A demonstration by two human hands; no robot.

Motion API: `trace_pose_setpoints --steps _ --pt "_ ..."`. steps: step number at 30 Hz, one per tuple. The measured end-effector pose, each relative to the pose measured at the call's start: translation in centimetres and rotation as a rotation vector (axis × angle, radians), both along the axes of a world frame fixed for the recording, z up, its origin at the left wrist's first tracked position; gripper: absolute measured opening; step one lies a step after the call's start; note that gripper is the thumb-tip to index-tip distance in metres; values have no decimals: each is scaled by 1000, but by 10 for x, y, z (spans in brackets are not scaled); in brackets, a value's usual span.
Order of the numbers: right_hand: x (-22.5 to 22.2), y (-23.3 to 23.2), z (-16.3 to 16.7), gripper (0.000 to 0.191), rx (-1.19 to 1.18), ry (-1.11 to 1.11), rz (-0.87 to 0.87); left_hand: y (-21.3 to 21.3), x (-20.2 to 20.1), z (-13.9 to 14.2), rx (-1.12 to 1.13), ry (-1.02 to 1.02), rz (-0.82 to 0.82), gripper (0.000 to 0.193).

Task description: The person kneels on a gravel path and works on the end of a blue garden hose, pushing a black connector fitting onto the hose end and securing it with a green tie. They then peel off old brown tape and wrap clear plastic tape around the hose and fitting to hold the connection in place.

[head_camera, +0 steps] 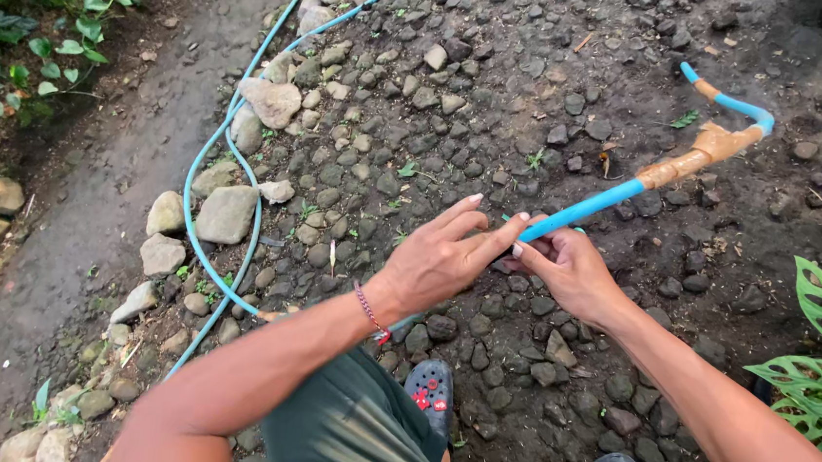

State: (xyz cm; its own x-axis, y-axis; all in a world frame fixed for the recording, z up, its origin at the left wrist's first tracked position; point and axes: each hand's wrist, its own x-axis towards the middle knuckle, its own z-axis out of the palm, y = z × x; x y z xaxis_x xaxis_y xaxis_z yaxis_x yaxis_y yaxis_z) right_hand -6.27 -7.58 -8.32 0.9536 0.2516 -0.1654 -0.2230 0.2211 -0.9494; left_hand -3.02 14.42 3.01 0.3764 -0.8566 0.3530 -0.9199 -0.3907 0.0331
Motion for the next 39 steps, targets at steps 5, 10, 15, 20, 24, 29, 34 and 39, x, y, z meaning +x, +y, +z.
trace_pose_setpoints --steps 5,10,15,20,24,29,34,39 --pt "1 3 -10 19 -13 -44 -20 -6 23 9 75 -212 -218 48" --pt "2 -1 -10 24 35 10 -4 -11 37 19 87 -324 -379 28" --pt "13 -5 -10 25 494 103 -102 -22 45 16 105 -364 -283 33" --pt "25 7 -13 37 147 87 -249 -31 38 3 217 -163 -98 22" --pt "30 9 -1 32 15 86 -261 -37 23 6 139 147 156 25" --pt "33 5 23 32 -150 11 -315 -19 37 30 94 719 410 35" --pt "29 53 30 19 -521 -282 -328 -48 40 24 -327 485 225 40" --pt "22 99 35 25 -398 -569 -314 -74 65 30 -280 691 491 70"
